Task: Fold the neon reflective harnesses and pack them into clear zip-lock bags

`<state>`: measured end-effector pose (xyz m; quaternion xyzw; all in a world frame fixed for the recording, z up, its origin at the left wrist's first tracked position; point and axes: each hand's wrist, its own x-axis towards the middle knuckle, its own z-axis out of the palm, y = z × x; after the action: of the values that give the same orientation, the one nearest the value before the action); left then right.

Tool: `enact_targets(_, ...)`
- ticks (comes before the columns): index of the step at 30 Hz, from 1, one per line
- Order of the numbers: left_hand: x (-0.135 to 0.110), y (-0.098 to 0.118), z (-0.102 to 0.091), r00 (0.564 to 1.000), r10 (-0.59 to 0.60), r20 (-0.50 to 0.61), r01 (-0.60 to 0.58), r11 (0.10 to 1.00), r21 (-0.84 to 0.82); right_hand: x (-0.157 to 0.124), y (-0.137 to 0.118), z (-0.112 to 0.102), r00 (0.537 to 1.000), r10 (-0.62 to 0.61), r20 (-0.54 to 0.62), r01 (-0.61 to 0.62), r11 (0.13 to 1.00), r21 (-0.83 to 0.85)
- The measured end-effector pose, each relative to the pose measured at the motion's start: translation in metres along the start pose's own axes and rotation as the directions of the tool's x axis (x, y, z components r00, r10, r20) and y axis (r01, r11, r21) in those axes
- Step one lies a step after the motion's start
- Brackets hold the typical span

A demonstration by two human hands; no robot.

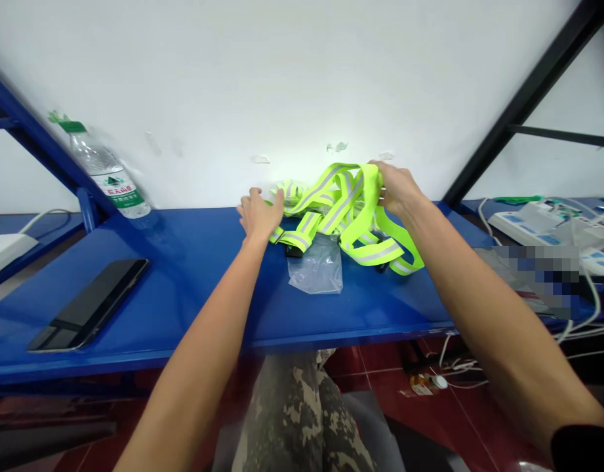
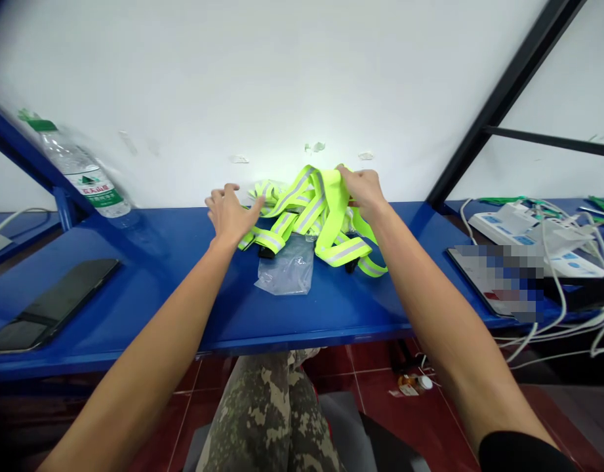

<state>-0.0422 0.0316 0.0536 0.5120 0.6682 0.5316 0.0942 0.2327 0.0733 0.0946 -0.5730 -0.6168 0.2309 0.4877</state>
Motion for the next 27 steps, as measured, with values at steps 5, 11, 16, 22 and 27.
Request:
enact_targets(5,-0.022,0.026,-0.006,0.849,0.286,0.445,-0.375,0.918,0.125,-0.036,-0.007,-0.008,0.991,-0.105,-0.083,0.074,0.949,-0.307)
enact_targets(11,-0.021,0.023,-0.006,0.617,0.105,0.78,-0.385,0.904,0.184,-0.097,-0.021,-0.029,0.831,0.017,0.556,0.387,0.699,-0.601)
enact_targets(16,-0.017,0.024,-0.015,0.679,0.182,0.711,-0.419,0.891,0.173,-0.093,0.007,-0.035,0.791,0.166,0.589,0.403,0.583,-0.705)
enact_targets(22,-0.015,0.035,-0.016,0.826,0.302,0.476,-0.209,0.948,-0.238,-0.067,0.001,-0.045,0.87,-0.067,0.489,0.232,0.93,-0.285)
enact_targets(27,-0.013,0.027,0.001,0.84,0.187,0.51,0.087,0.88,-0.466,-0.068,-0.007,-0.029,0.898,0.016,0.439,-0.118,0.972,0.206)
